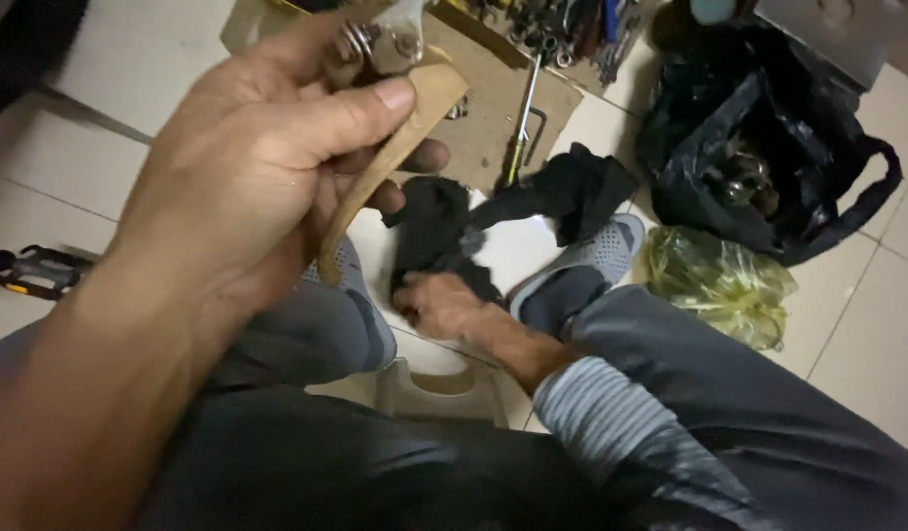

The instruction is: The person uses a screwdriver to scrape a metal bicycle part, then scrubs it with a wire brush. They wipe the part with a black cloth and continue cleaning it thoroughly.

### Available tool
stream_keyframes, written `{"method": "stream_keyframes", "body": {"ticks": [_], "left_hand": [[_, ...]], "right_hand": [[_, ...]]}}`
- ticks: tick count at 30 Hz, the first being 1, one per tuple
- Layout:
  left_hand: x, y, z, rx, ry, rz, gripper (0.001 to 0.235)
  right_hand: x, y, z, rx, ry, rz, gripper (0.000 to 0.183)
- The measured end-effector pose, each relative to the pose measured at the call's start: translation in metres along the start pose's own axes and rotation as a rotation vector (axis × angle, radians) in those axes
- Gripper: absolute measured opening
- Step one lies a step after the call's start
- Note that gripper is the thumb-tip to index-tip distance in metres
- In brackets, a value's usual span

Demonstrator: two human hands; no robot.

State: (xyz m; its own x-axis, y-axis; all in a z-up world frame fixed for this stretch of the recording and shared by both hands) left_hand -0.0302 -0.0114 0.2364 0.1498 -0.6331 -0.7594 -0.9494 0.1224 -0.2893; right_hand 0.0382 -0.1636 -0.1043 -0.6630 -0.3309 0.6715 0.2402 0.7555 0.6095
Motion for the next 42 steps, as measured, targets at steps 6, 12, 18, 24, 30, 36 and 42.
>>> {"method": "stream_keyframes", "body": {"ticks": [6, 12, 18, 24, 30, 36, 42], "left_hand": [[-0.008, -0.009, -0.007, -0.005, -0.047, 0.109, 0.036], [-0.005, -0.008, -0.010, -0.003, -0.013, 0.004, 0.037], [-0.005, -0.006, -0.008, -0.004, -0.072, 0.092, 0.041], [-0.007, -0.020, -0.010, 0.057, -0.104, 0.065, 0.025], [-0.012, -0.034, -0.018, 0.147, -0.262, 0.132, 0.027], [-0.009, -0.044, -0.018, 0.129, -0.316, 0.125, 0.025], [-0.013, -0.051, -0.024, 0.144, -0.305, -0.003, 0.033]], "right_hand": [[-0.063, 0.050, -0.031, -0.640, -0.177, -0.412, 0.011], [-0.124, 0.043, -0.041, 0.027, -0.469, -0.263, 0.102], [-0.142, 0.014, -0.047, 0.089, -0.389, -0.325, 0.058], [-0.130, 0.084, -0.104, 0.309, -0.873, -0.241, 0.038], [-0.053, 0.116, -0.125, 0.163, -1.067, 0.091, 0.019], [-0.093, 0.049, -0.074, 0.281, -0.849, -0.397, 0.030], [-0.067, 0.091, -0.084, 0.186, -0.732, -0.509, 0.032]]}}
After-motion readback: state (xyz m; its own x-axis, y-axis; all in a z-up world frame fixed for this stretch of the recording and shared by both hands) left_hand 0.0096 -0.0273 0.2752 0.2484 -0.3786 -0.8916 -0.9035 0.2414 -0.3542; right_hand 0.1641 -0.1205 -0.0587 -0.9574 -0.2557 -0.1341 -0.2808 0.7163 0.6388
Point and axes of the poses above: each hand's wrist, its own z-axis towards the middle knuckle, its own y-axis out of the back of the hand, x = y × z, the point moved 7 cm from there along z, towards the middle knuckle, and after that the axes turned 5 degrees about y, right-handed, at the moved point
